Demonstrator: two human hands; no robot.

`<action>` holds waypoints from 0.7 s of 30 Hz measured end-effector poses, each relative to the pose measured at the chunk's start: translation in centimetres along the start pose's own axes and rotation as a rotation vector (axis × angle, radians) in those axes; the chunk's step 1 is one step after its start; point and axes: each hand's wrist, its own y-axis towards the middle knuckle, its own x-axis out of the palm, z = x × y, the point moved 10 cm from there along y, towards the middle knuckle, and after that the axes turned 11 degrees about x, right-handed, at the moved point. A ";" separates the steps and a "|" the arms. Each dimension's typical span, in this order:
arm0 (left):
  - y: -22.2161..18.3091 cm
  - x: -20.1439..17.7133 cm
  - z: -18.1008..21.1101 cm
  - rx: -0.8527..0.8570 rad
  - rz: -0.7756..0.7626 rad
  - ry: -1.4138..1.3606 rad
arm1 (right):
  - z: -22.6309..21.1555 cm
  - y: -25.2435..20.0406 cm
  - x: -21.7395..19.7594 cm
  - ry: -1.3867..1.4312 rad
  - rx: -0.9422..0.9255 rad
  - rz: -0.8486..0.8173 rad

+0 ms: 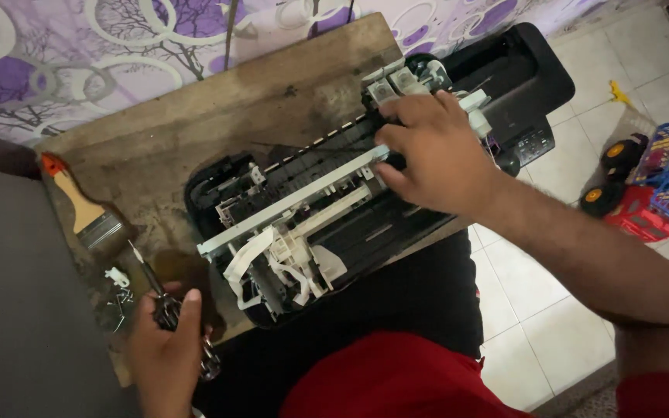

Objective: Disassembling an inkjet printer to access internal components using a screwdriver and manual prying.

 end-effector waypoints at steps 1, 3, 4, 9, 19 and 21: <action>-0.2 0.0 0.5 -0.064 0.006 0.039 | -0.1 -0.2 -0.3 0.022 0.003 0.039; -0.1 0.2 0.5 -0.130 0.012 0.077 | -0.3 -0.5 -0.2 0.043 0.005 0.075; 0.4 0.4 0.4 -0.100 -0.001 0.155 | -0.1 -0.6 -0.1 0.068 0.039 0.098; 2.6 1.5 -1.8 0.062 0.053 0.346 | -0.2 -0.7 0.0 0.085 0.098 0.109; 3.4 1.1 1.5 0.448 0.227 0.481 | 0.7 -0.7 -3.8 0.044 0.014 0.053; 3.4 1.1 1.8 0.506 0.249 0.496 | 3.3 -0.8 -4.5 0.043 0.103 0.003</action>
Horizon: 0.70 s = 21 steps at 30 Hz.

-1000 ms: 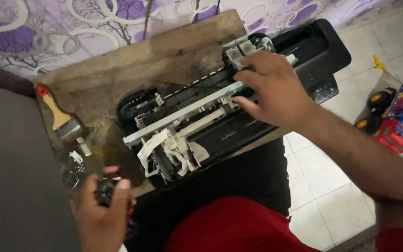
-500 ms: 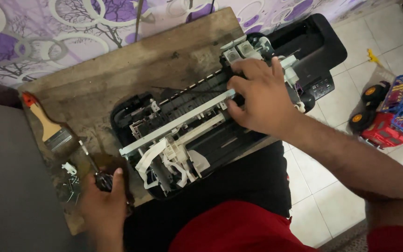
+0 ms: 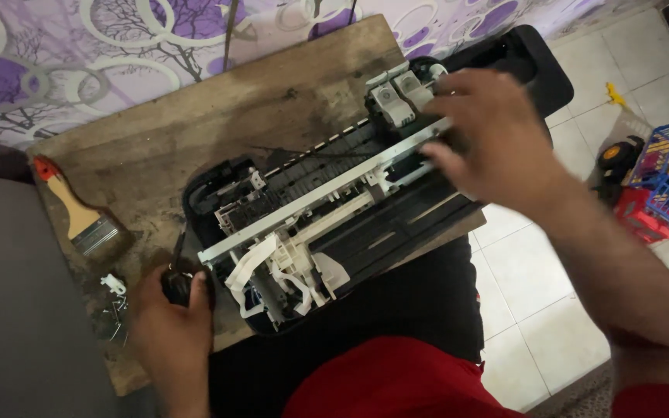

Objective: Disassembling an inkjet printer to access internal components using a screwdriver and manual prying.

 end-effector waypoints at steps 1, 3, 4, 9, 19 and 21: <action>0.2 -0.4 0.7 0.070 0.042 -0.053 | 2.0 0.0 -0.4 0.013 0.087 -0.008; 0.3 -1.1 1.7 0.135 0.083 -0.101 | 5.7 -0.5 -0.7 0.032 0.170 -0.019; 0.2 -1.2 2.1 0.161 0.069 -0.073 | 7.5 -0.7 -0.7 0.044 0.189 0.016; -0.7 -2.7 2.9 0.153 0.073 -0.166 | 12.7 -2.7 1.2 0.089 0.258 0.114; -0.3 -4.2 6.8 0.085 -0.108 -0.581 | 14.5 -4.1 5.1 0.610 0.665 -0.055; -0.2 -3.1 5.9 -0.014 -0.148 -0.622 | 14.9 -4.3 5.7 0.653 0.693 -0.067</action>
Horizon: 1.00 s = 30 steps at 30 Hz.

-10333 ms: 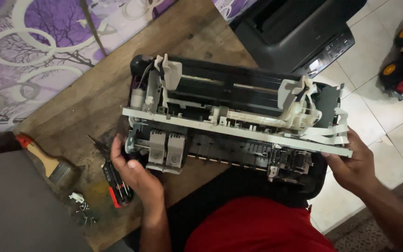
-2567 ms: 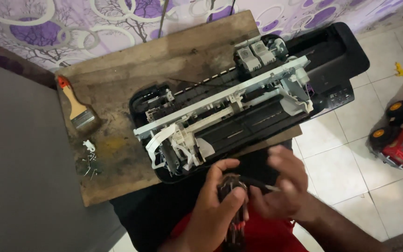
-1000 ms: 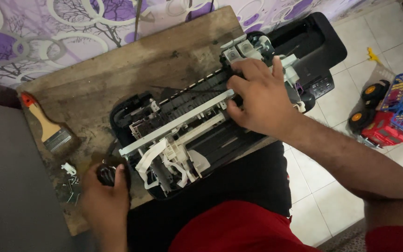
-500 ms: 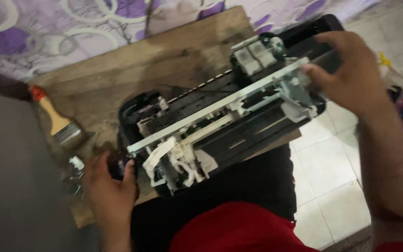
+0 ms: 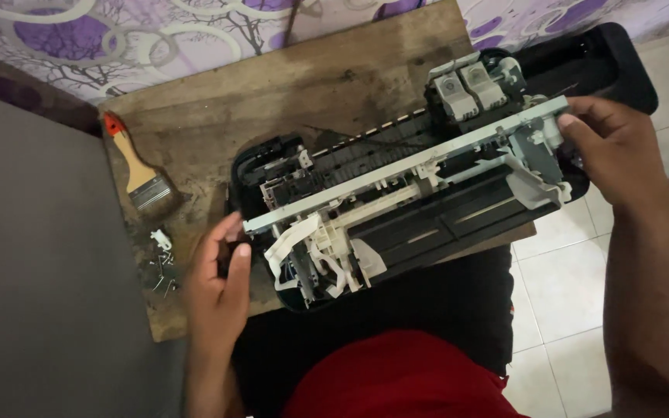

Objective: Disassembling an inkjet printer to access internal components using a screwdriver and manual prying.

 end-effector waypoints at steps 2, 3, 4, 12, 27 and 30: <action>0.7 -0.1 1.3 0.251 0.058 -0.024 | 0.4 0.6 -0.1 -0.054 -0.072 0.007; 1.1 -0.1 0.8 0.252 0.063 -0.023 | 0.6 0.8 0.1 -0.053 -0.077 0.005; 1.5 0.4 0.6 0.280 0.021 -0.020 | 1.1 1.1 0.2 0.001 -0.047 -0.003; 2.4 1.3 0.0 0.393 0.023 -0.090 | -0.6 0.4 0.6 0.029 -0.056 -0.002; 2.0 1.2 1.7 0.509 0.068 -0.148 | -0.1 1.0 1.3 0.046 -0.068 -0.043; 1.9 1.2 2.2 0.536 0.059 -0.144 | 0.0 1.2 1.1 0.075 -0.110 -0.037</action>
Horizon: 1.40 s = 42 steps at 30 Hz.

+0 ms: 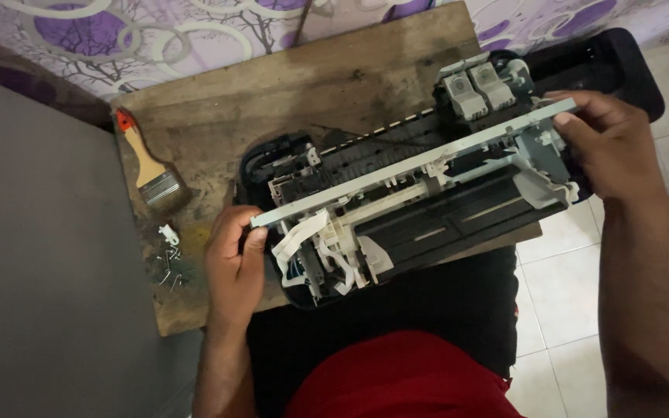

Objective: Disassembling an inkjet printer to access internal components using a screwdriver and manual prying.

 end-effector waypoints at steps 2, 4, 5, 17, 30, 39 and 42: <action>-0.1 -0.1 -0.1 -0.005 -0.004 0.060 | -0.5 -0.2 0.2 0.023 -0.016 -0.020; -0.1 -0.2 0.1 -0.001 0.007 0.052 | -1.2 -0.6 0.3 0.037 0.025 -0.013; -0.1 -0.1 0.2 -0.001 0.016 0.042 | -1.1 -1.0 0.3 0.051 0.068 -0.008; -0.3 -0.2 0.0 0.024 0.110 0.037 | -0.9 -0.7 0.3 0.142 0.073 0.018; -0.7 0.0 -1.5 -0.019 0.123 0.043 | -0.9 -0.2 0.2 0.175 -0.005 0.013; -1.3 0.4 -2.2 -0.051 0.153 -0.004 | 0.1 0.1 -0.3 0.159 0.068 0.044; -1.9 0.3 -3.1 -0.091 0.159 -0.015 | 0.0 0.3 -0.2 0.126 -0.043 0.022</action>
